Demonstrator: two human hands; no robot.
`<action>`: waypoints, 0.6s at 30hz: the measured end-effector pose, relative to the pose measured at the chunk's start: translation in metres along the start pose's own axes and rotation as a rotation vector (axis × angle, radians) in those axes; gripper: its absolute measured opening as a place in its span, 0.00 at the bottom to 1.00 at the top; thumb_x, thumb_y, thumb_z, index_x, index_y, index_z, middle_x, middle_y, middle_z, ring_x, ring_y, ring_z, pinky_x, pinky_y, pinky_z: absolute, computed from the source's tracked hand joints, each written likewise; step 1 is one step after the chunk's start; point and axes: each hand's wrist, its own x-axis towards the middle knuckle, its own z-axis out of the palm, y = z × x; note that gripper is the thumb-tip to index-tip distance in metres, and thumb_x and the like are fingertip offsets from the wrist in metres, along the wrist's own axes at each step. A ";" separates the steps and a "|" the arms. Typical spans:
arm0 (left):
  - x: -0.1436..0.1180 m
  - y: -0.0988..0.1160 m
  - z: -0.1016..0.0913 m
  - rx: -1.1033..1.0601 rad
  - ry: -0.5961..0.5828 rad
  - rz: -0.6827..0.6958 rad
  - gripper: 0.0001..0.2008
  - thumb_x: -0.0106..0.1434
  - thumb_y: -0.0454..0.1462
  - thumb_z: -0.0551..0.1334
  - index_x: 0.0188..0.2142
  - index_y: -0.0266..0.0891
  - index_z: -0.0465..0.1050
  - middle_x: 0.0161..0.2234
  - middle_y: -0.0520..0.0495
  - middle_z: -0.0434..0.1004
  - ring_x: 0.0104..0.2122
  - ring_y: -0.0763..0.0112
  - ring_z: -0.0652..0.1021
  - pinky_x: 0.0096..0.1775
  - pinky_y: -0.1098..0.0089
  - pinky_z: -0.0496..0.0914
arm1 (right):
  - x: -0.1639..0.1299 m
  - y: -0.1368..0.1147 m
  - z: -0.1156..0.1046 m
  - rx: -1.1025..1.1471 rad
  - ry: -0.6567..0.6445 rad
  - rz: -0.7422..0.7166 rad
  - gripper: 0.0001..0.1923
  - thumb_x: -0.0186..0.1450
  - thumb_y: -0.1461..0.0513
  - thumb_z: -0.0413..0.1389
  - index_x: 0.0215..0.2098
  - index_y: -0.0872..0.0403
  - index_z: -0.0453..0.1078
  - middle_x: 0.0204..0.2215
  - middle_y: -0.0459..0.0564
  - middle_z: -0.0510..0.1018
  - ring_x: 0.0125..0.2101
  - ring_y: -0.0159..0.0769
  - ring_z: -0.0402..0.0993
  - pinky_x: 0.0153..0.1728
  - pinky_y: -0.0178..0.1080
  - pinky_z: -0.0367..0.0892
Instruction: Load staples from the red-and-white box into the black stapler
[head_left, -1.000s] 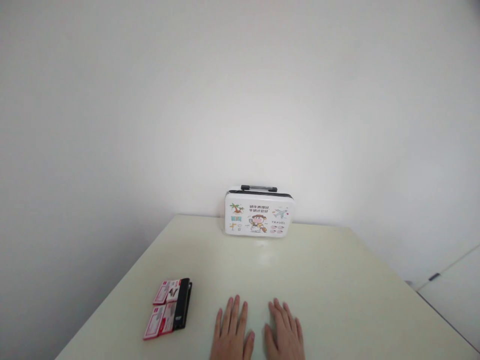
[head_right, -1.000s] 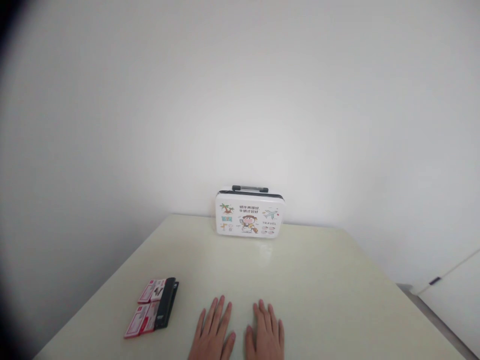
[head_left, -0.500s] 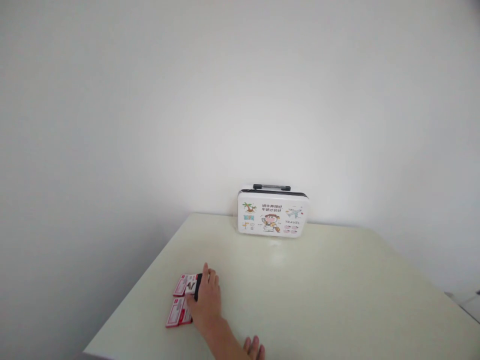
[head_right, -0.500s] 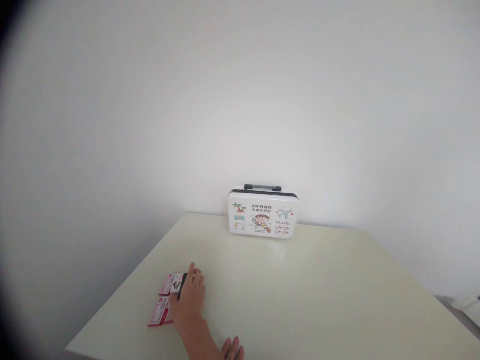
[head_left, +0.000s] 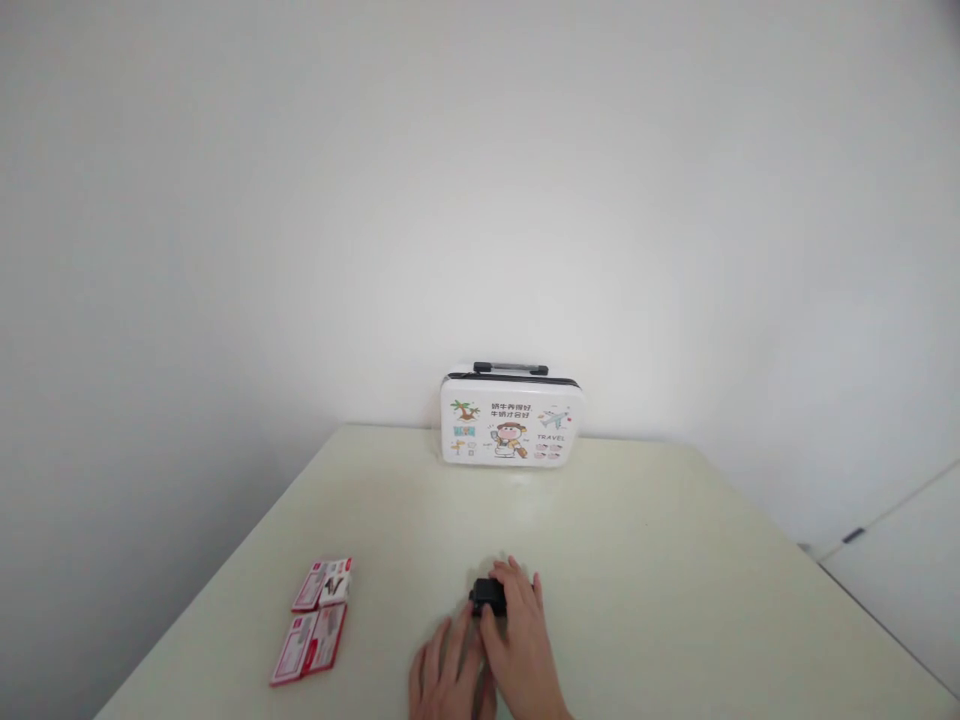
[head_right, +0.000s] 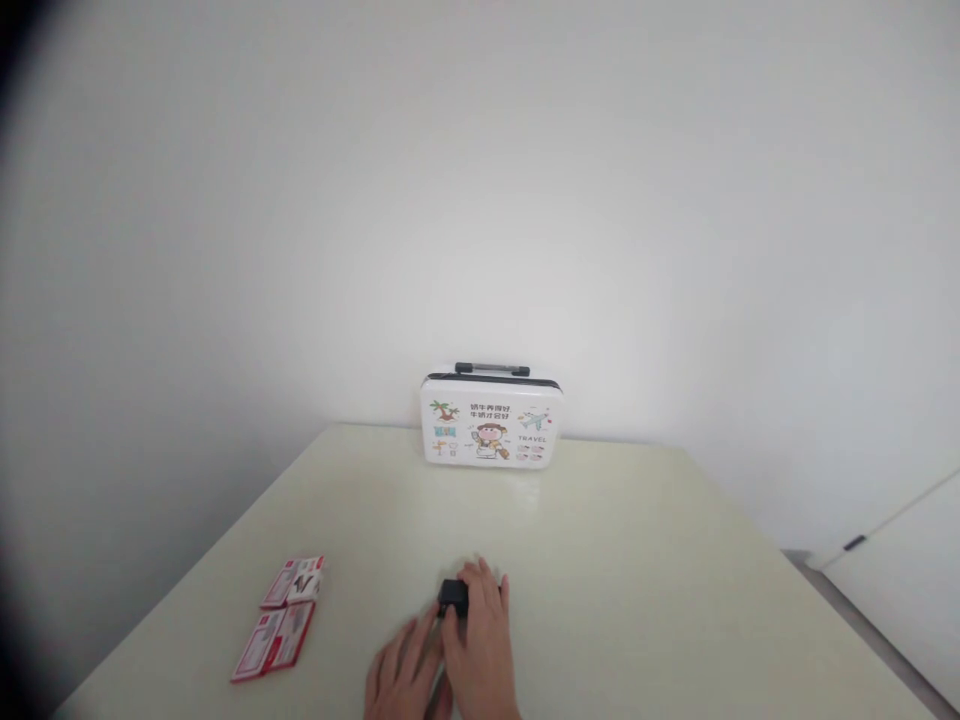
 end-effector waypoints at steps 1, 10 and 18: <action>0.003 0.003 0.003 0.002 -0.023 0.010 0.28 0.62 0.36 0.55 0.62 0.54 0.70 0.64 0.51 0.71 0.61 0.49 0.70 0.61 0.44 0.62 | -0.001 0.002 0.004 0.007 0.037 0.017 0.21 0.69 0.59 0.53 0.59 0.49 0.66 0.62 0.53 0.71 0.68 0.48 0.55 0.69 0.63 0.39; 0.015 -0.005 -0.002 0.024 -0.012 0.001 0.29 0.64 0.38 0.54 0.65 0.51 0.65 0.65 0.51 0.68 0.60 0.52 0.71 0.65 0.43 0.53 | 0.031 -0.017 0.015 0.465 0.316 0.213 0.16 0.62 0.54 0.62 0.45 0.52 0.74 0.50 0.53 0.80 0.60 0.49 0.68 0.69 0.60 0.42; 0.028 -0.020 -0.027 0.007 -0.017 -0.020 0.25 0.71 0.38 0.48 0.65 0.52 0.66 0.67 0.54 0.65 0.63 0.59 0.69 0.65 0.46 0.56 | 0.023 0.031 -0.021 1.519 0.516 0.665 0.22 0.62 0.46 0.59 0.47 0.52 0.74 0.51 0.53 0.81 0.56 0.43 0.75 0.58 0.48 0.70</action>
